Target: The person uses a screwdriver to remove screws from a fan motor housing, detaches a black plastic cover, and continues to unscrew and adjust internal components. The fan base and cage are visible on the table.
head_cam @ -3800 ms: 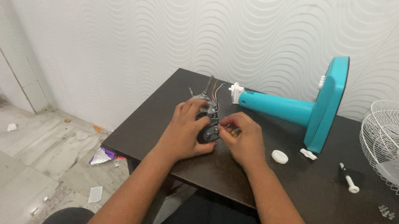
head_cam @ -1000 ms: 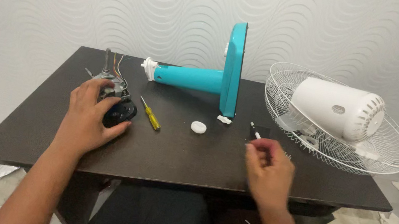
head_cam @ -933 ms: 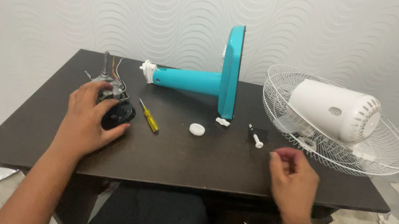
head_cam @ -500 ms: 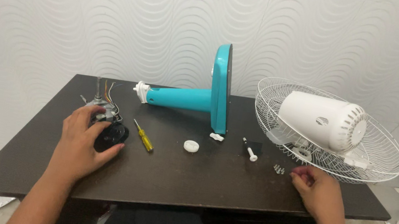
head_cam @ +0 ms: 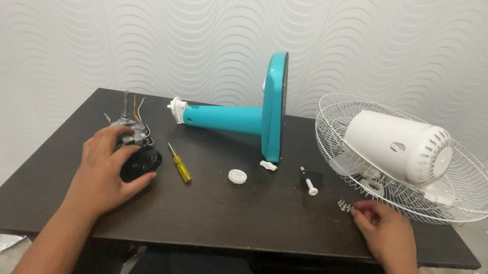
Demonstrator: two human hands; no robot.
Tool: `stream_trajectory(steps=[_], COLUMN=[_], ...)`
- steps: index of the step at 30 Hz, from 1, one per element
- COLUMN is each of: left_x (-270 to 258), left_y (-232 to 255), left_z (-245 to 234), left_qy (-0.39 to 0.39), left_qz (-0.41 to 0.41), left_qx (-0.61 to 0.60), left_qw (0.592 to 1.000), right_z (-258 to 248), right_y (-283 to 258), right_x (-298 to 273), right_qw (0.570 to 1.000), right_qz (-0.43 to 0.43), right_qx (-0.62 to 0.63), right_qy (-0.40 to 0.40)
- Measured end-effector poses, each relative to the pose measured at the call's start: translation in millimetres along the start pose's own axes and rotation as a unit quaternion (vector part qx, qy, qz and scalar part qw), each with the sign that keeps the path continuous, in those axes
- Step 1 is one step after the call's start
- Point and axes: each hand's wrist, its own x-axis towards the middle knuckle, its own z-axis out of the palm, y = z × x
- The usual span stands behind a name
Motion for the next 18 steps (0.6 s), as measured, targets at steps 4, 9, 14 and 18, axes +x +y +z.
stream_trajectory(steps=[4,9,14,18], left_x=[1.4,0.2,1.8,-1.6], left_y=[-0.2,5.3,1.4,-2.3], left_z=[-2.3,-6.6,-6.8,-4.3], left_qy=[0.026,0.057,0.028,0.063], left_qz=[0.019,0.028,-0.005,0.026], left_qx=[-0.016,-0.058,-0.077,-0.083], left_qw=[0.999,0.996,0.997,0.994], right_z=[2.0,13.9,47.9,83.4], right_y=[12.1,17.9,-35.6,-120.8], right_x=[2.7,-7.6,-39.8,-67.2], right_qw=[1.000,0.993,0.987,0.981], right_qz=[0.005,-0.040,0.062,-0.102], right_qx=[-0.020,-0.004,0.052,0.155], right_qy=[0.002,0.112,0.139,0.061])
